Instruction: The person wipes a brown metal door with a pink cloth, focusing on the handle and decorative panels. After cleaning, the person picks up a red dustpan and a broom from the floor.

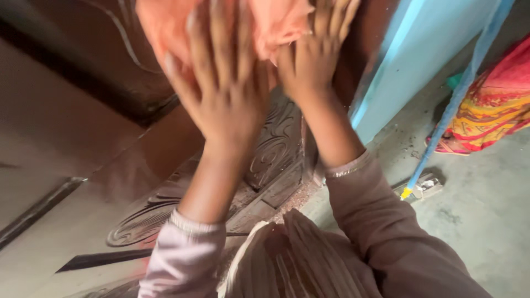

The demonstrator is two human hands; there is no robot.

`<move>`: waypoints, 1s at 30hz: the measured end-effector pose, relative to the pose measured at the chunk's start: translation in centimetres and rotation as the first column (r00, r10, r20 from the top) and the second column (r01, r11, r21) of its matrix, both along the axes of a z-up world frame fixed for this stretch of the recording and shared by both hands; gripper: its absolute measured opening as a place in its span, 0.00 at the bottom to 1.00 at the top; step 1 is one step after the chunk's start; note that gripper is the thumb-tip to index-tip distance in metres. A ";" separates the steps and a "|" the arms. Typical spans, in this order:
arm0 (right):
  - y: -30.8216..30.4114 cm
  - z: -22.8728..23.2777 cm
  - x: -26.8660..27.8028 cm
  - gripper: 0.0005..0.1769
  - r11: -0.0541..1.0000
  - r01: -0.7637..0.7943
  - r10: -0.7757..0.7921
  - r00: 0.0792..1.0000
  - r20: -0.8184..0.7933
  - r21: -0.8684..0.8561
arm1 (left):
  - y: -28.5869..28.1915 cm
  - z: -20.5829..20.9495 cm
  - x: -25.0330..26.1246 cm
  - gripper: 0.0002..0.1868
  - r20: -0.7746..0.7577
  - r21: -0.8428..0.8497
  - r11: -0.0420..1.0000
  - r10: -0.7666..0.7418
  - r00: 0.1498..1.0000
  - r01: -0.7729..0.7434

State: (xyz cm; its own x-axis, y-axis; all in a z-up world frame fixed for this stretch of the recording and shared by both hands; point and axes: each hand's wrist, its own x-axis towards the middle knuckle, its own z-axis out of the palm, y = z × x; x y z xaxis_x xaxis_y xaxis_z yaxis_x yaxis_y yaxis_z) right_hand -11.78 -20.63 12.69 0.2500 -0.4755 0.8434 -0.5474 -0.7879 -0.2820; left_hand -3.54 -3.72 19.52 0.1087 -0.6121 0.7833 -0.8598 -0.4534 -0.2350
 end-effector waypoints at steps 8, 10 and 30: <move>-7.7 -5.0 0.1 0.28 0.998 -0.031 0.042 0.969 0.242 -0.048 | -11.5 -2.8 -0.9 0.27 0.111 0.042 0.977 -0.212 0.971 0.209; -7.2 -4.7 0.0 0.28 0.990 -0.140 0.143 0.953 0.268 -0.029 | -12.0 -4.9 -1.3 0.27 0.180 0.035 0.979 -0.206 0.962 0.203; 4.3 -9.1 -3.8 0.35 0.951 -0.305 0.301 0.950 0.089 0.041 | -6.3 -19.1 -1.1 0.28 0.086 0.283 0.898 -0.373 0.924 0.337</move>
